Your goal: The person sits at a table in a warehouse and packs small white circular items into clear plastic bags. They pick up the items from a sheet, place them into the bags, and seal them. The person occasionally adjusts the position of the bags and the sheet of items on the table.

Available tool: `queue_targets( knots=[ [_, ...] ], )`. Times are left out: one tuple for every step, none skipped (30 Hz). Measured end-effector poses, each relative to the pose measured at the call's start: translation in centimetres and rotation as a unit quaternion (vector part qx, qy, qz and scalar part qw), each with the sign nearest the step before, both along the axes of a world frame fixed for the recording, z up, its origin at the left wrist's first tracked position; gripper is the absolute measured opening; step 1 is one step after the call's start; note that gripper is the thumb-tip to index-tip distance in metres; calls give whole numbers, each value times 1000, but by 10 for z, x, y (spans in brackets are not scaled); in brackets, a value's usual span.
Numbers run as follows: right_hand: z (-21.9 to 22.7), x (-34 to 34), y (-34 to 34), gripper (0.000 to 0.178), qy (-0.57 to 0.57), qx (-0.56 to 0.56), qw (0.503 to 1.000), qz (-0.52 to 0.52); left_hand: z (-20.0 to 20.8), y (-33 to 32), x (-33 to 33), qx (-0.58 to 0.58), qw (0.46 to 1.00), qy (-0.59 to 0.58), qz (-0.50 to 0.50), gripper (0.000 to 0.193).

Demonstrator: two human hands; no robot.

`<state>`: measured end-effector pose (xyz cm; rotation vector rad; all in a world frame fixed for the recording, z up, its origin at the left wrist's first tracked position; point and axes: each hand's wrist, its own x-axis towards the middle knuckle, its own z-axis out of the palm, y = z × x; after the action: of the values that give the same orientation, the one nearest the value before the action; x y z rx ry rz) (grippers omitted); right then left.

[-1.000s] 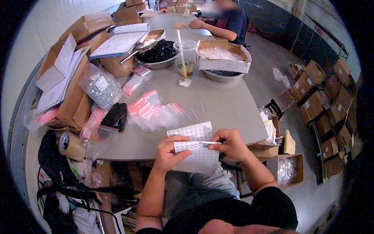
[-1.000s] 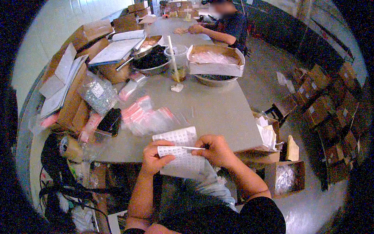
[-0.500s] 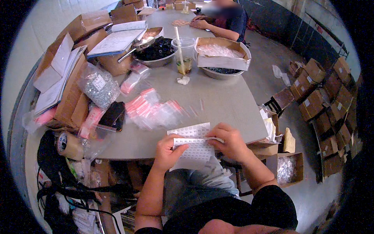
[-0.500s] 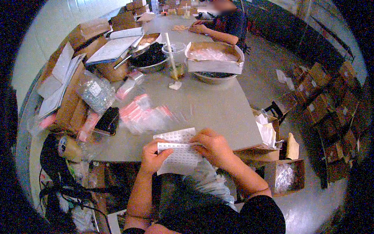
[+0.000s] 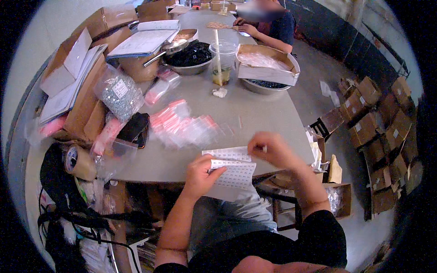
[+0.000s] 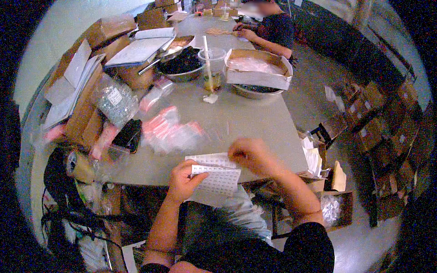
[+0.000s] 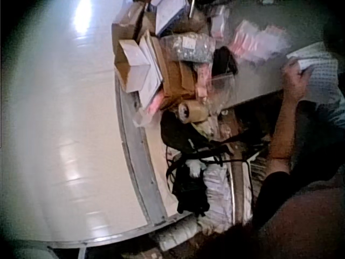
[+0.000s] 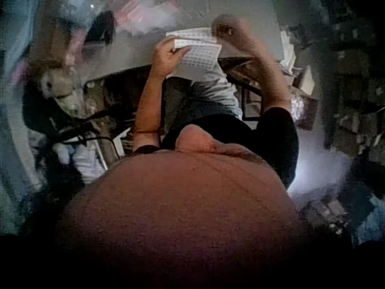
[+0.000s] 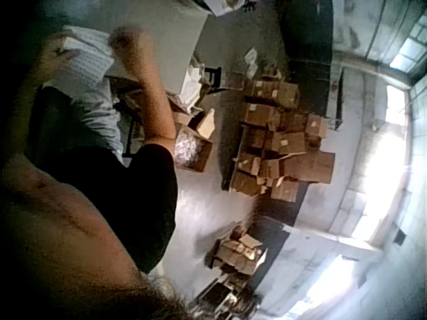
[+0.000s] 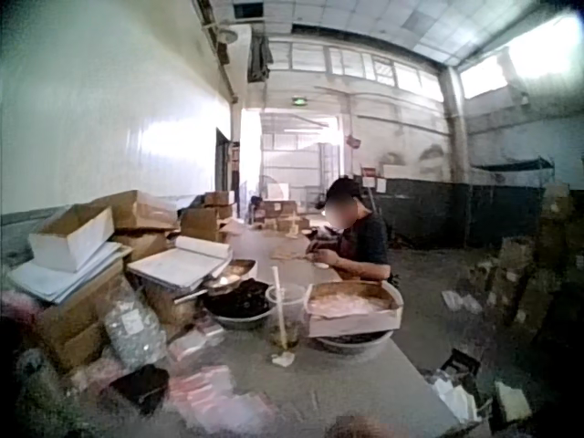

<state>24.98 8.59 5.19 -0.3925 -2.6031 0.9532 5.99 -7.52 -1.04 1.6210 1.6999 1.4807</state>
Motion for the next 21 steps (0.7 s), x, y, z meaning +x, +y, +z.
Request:
queue_targets(
  knots=[
    [3, -10, 14, 16, -24, -51, 997, -45, 0, 1, 0, 9, 1000, 6, -11, 14],
    [1, -25, 31, 16, -46, -101, 990, -86, -1, 2, -1, 18, 1000, 15, -20, 15],
    [-16, -39, 55, 20, -36, -103, 991, -84, -1, 2, -3, 29, 999, 24, -29, 15],
    [-32, -52, 75, 24, -25, -105, 991, -80, -1, 3, -3, 32, 999, 22, -34, 15],
    [-32, -64, 80, 25, -41, -53, 994, -92, -2, 3, -4, 34, 999, 22, -36, 16],
    [-31, -77, 81, 26, -55, -2, 993, -104, -3, 3, -4, 36, 998, 21, -39, 16],
    [-33, -86, 82, 27, -70, 50, 990, -114, -7, 4, -5, 45, 998, 28, -41, 17],
    [-40, -91, 85, 27, -68, 87, 987, -118, -11, 5, -5, 53, 997, 35, -43, 17],
    [-48, -95, 88, 27, -66, 124, 982, -123, -13, 6, -5, 61, 996, 42, -46, 17],
    [-56, -98, 91, 27, -67, 160, 976, -128, -14, 6, -5, 63, 996, 35, -49, 17],
    [-61, -98, 96, 29, -66, 159, 974, -148, -14, 7, -5, 66, 996, 27, -54, 17],
    [-64, -94, 102, 32, -65, 158, 971, -169, -15, 7, -5, 68, 996, 20, -59, 17],
    [-63, -91, 104, 36, -66, 156, 968, -188, -15, 7, -5, 66, 996, 12, -61, 17],
    [-60, -86, 106, 40, -80, 116, 970, -197, -15, 6, -5, 63, 996, 4, -65, 17],
    [-55, -79, 109, 45, -94, 76, 971, -206, -14, 5, -5, 61, 996, -4, -68, 17],
    [-47, -73, 108, 49, -107, 37, 970, -217, -11, 5, -5, 61, 995, 7, -74, 17],
    [-43, -70, 105, 51, -113, 54, 971, -203, -9, 4, -6, 62, 995, 20, -75, 18],
    [-42, -64, 98, 54, -118, 72, 972, -188, -8, 3, -7, 62, 995, 33, -77, 18],
    [-40, -59, 91, 56, -125, 90, 972, -176, -10, 4, -7, 64, 994, 45, -76, 18],
    [-40, -55, 85, 54, -123, 111, 973, -162, -13, 4, -7, 66, 993, 57, -75, 18],
    [-40, -53, 80, 52, -122, 132, 973, -148, -15, 5, -7, 67, 993, 70, -73, 18]
  ],
)
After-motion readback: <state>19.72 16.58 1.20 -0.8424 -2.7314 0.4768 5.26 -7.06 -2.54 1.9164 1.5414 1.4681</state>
